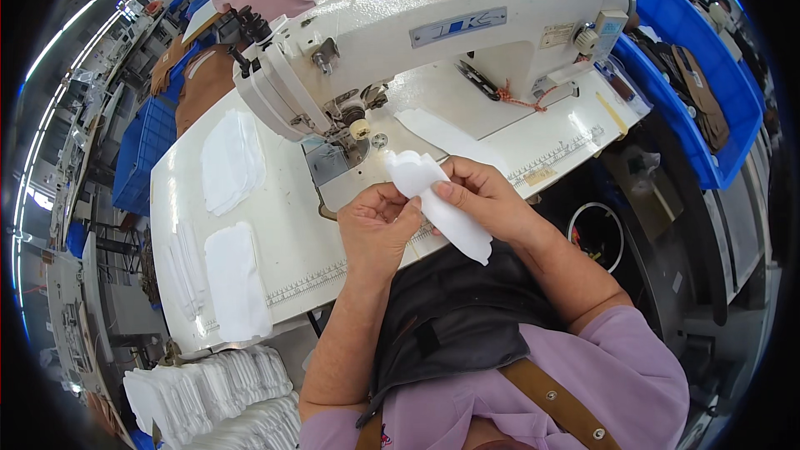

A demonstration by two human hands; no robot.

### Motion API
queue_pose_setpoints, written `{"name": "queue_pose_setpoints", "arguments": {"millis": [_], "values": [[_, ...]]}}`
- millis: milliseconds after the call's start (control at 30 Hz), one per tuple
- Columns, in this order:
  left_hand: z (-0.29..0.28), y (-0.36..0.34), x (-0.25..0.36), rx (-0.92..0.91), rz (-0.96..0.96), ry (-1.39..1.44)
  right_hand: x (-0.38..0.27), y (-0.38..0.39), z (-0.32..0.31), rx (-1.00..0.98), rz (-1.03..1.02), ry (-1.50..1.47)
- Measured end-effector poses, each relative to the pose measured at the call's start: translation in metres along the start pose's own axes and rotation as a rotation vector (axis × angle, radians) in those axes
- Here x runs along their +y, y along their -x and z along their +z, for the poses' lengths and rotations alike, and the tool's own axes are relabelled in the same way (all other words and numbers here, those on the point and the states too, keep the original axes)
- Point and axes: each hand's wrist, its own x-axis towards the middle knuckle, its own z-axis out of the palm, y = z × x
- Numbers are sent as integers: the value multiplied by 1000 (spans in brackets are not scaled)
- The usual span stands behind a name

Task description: The recorder is sewing white fabric pieces together using an industrial sewing machine and then counting a stack of finished parts.

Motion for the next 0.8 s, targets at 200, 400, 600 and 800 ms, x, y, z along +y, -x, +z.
{"name": "queue_pose_setpoints", "arguments": {"millis": [200,400,600,800], "values": [[3,11,3,69,-23,30,5,2,3,151,-227,331],[11,18,7,95,48,87,-10,3,15,290,-600,893],[6,25,6,205,367,-438,2,4,16,325,-822,1291],[-20,22,13,-181,47,119,9,0,-5,-276,-82,-18]]}}
